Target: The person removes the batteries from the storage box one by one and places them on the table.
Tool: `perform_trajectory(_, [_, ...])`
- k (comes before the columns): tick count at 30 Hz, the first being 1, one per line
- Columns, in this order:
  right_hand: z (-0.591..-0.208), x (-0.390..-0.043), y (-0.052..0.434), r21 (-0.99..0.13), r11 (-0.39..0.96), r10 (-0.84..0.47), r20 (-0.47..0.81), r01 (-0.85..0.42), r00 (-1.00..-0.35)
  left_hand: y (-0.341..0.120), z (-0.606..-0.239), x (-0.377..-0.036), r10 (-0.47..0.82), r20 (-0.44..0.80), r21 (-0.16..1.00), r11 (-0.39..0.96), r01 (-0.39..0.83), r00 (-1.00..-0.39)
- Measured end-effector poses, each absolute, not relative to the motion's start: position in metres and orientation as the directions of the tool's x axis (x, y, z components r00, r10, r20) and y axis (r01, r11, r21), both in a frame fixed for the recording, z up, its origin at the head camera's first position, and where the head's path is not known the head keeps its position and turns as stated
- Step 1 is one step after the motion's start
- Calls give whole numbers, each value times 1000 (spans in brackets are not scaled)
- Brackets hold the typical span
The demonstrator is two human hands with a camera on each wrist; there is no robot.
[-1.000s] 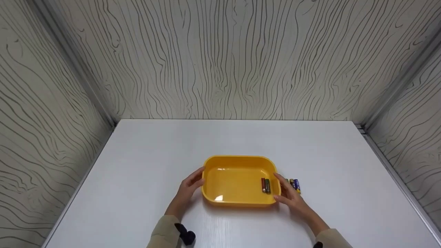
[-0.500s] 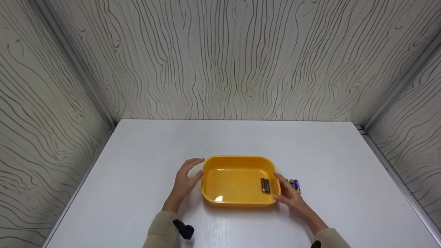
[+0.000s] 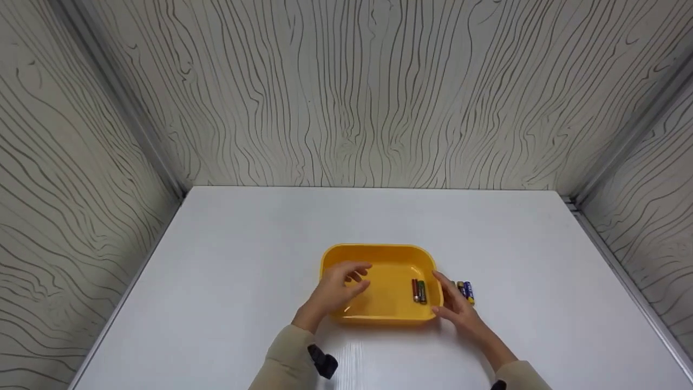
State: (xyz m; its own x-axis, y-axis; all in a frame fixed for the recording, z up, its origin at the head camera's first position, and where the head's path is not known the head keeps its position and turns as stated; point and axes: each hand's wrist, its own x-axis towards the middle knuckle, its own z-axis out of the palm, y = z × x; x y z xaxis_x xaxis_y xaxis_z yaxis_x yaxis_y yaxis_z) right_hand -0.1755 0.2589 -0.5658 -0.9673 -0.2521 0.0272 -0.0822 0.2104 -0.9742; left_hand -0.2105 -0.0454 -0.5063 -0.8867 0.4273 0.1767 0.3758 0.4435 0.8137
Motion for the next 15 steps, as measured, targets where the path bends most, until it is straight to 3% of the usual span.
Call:
perform_trajectory(6, [-567,-175,259,-976,198,-254,34,-86,-967,-19,-512,-213,444,5,829,500,252,-896])
perform_trajectory(15, [-569,-176,259,-970,209,-266,64,-122,-962,8,-518,-221,412,-158,861,502,79,-897])
